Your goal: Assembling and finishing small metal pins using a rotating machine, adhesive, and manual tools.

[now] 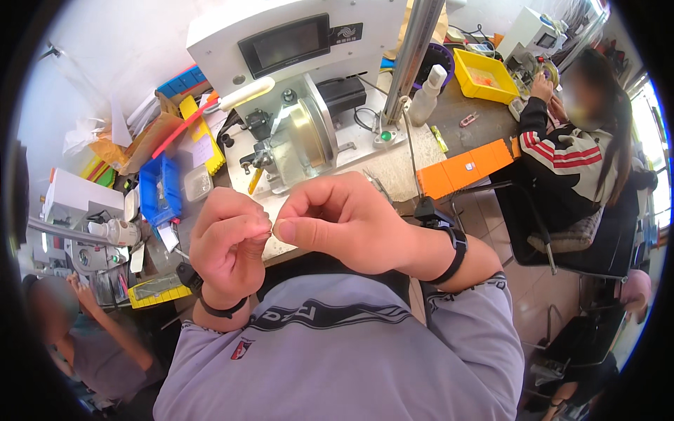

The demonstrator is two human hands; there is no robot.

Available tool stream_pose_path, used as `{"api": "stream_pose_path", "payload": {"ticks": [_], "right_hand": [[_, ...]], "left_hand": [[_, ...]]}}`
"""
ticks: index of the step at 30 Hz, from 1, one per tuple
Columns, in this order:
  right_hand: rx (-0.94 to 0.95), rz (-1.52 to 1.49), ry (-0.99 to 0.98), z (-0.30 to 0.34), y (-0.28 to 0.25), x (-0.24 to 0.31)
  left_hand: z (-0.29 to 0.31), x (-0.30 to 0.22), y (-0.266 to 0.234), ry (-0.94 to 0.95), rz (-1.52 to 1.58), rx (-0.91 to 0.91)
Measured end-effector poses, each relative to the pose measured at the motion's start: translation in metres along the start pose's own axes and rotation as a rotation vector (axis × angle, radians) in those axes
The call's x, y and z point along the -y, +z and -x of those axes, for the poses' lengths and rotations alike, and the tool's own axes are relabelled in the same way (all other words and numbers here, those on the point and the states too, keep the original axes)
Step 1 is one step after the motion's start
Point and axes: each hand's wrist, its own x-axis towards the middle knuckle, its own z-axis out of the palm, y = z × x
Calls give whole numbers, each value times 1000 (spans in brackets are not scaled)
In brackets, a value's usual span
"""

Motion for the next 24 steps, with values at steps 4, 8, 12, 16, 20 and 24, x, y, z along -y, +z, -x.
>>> {"api": "stream_pose_path", "payload": {"ticks": [4, 8, 12, 16, 20, 24], "right_hand": [[-6, -110, 66, -2, -1, -7], [-38, -118, 25, -3, 1, -8], [-131, -70, -157, -11, 2, 0], [-240, -157, -399, -19, -7, 13], [-332, -161, -571, -19, -23, 34], [-466, -68, -667, -4, -47, 49]], "left_hand": [[-1, 6, 1, 89, -45, -20], [-2, 3, 1, 39, -13, -34], [-1, 9, 0, -21, 7, -140], [8, 18, -6, -76, 114, -279], [8, 17, -13, -145, 140, -384], [10, 25, -13, -171, 203, -407]]}}
